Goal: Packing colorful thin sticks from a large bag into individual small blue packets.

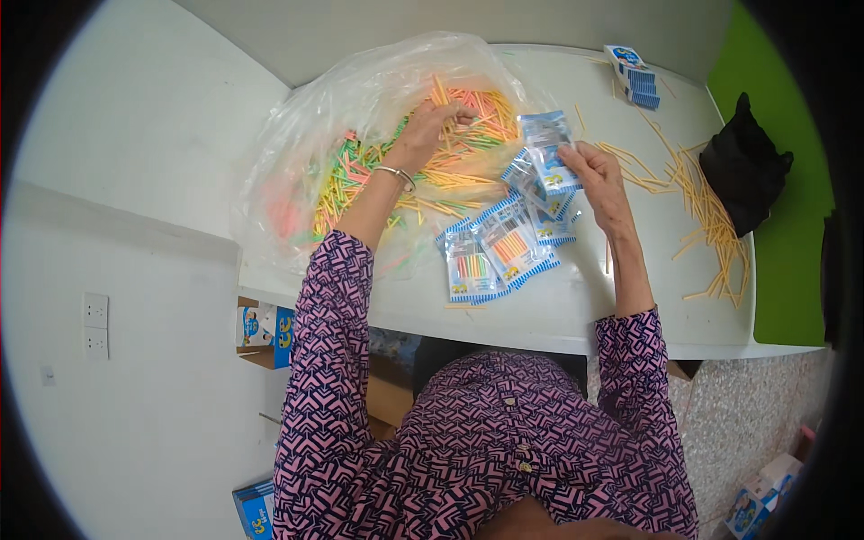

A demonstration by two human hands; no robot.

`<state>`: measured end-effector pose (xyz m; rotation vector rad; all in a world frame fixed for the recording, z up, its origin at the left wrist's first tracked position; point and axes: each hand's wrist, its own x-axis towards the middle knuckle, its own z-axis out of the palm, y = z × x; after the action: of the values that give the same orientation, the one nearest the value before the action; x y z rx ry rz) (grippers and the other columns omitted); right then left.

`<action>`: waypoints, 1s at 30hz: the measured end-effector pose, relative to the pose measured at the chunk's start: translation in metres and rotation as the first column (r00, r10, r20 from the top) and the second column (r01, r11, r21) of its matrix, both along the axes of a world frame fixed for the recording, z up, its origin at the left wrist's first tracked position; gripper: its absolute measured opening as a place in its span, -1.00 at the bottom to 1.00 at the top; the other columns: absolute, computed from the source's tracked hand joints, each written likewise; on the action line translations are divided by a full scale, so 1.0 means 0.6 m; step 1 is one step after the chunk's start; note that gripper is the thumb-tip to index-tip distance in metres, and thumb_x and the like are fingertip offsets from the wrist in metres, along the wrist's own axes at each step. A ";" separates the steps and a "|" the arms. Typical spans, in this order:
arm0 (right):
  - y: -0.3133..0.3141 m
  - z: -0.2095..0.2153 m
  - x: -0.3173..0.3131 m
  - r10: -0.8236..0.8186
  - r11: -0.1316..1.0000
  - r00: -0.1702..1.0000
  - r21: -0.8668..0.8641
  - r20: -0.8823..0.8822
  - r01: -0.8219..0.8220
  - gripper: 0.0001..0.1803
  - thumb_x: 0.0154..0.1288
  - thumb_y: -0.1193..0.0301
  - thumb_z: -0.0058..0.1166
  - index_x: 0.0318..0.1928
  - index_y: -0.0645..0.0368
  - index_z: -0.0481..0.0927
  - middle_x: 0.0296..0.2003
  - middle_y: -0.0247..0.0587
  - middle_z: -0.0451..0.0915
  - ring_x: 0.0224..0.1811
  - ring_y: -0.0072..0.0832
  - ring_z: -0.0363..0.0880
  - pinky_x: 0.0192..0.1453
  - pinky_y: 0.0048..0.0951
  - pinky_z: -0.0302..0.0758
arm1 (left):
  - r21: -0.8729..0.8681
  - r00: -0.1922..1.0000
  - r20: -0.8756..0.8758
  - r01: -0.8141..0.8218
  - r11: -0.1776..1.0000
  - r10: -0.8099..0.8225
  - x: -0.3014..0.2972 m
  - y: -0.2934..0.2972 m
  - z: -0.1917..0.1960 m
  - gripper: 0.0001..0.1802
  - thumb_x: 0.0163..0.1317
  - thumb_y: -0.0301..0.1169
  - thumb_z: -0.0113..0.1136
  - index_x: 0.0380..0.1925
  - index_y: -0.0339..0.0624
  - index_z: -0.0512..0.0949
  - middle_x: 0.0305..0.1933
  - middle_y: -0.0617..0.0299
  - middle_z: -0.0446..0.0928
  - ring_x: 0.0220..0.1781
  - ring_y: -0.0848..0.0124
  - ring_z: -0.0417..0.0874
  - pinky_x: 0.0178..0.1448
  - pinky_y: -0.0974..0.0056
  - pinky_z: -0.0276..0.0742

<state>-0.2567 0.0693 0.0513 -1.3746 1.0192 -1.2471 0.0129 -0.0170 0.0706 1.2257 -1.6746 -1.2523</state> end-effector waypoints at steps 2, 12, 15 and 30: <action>0.001 0.015 0.019 0.051 0.998 0.999 0.039 0.002 -0.051 -0.70 0.28 0.28 0.08 -0.58 0.13 0.50 -0.64 -0.61 0.34 -0.57 -0.84 0.16 -0.50 -0.68 0.07 | 0.210 0.926 -0.374 0.038 0.977 0.044 -0.003 0.005 0.004 -0.65 0.36 -0.26 -0.13 -0.23 -0.37 0.50 -0.05 -0.04 0.52 -0.06 0.20 0.58 0.07 0.16 0.49; -0.016 -0.005 0.041 0.244 0.914 0.956 0.292 0.162 -0.283 -0.77 0.23 0.32 0.14 -0.38 0.26 0.62 -0.51 -0.41 0.57 -0.49 -0.75 0.45 -0.37 -0.66 0.38 | 0.222 0.523 -0.848 0.198 0.955 0.089 -0.028 0.024 0.036 -0.71 0.41 -0.33 -0.21 -0.31 -0.34 0.42 -0.12 -0.15 0.50 0.00 0.02 0.54 0.22 0.00 0.43; -0.017 -0.009 0.061 0.095 0.904 0.865 0.320 0.493 -0.282 -0.77 0.25 0.33 0.11 -0.24 0.26 0.58 -0.30 -0.25 0.59 -0.29 -0.61 0.51 -0.17 -0.57 0.45 | 0.253 0.483 -0.865 0.181 0.950 0.138 -0.039 0.030 0.035 -0.70 0.40 -0.32 -0.21 -0.33 -0.32 0.42 -0.19 -0.09 0.51 -0.06 0.04 0.56 0.15 0.01 0.47; -0.061 -0.039 0.173 -0.328 0.913 0.072 0.335 0.942 -0.233 -0.77 0.43 0.34 -0.17 -0.21 0.26 0.45 -0.27 -0.17 0.54 -0.18 -0.44 0.49 0.03 -0.46 0.45 | 0.094 0.567 -0.779 -0.318 0.944 0.269 -0.182 0.096 -0.017 -0.91 0.16 -0.55 0.14 -0.41 -0.19 0.41 -0.43 0.24 0.49 -0.41 0.52 0.52 -0.33 0.43 0.49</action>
<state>-0.1527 0.0326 0.0280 0.1475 0.1899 -1.4886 -0.0964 0.0406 0.0605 0.6849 -0.7945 -1.2489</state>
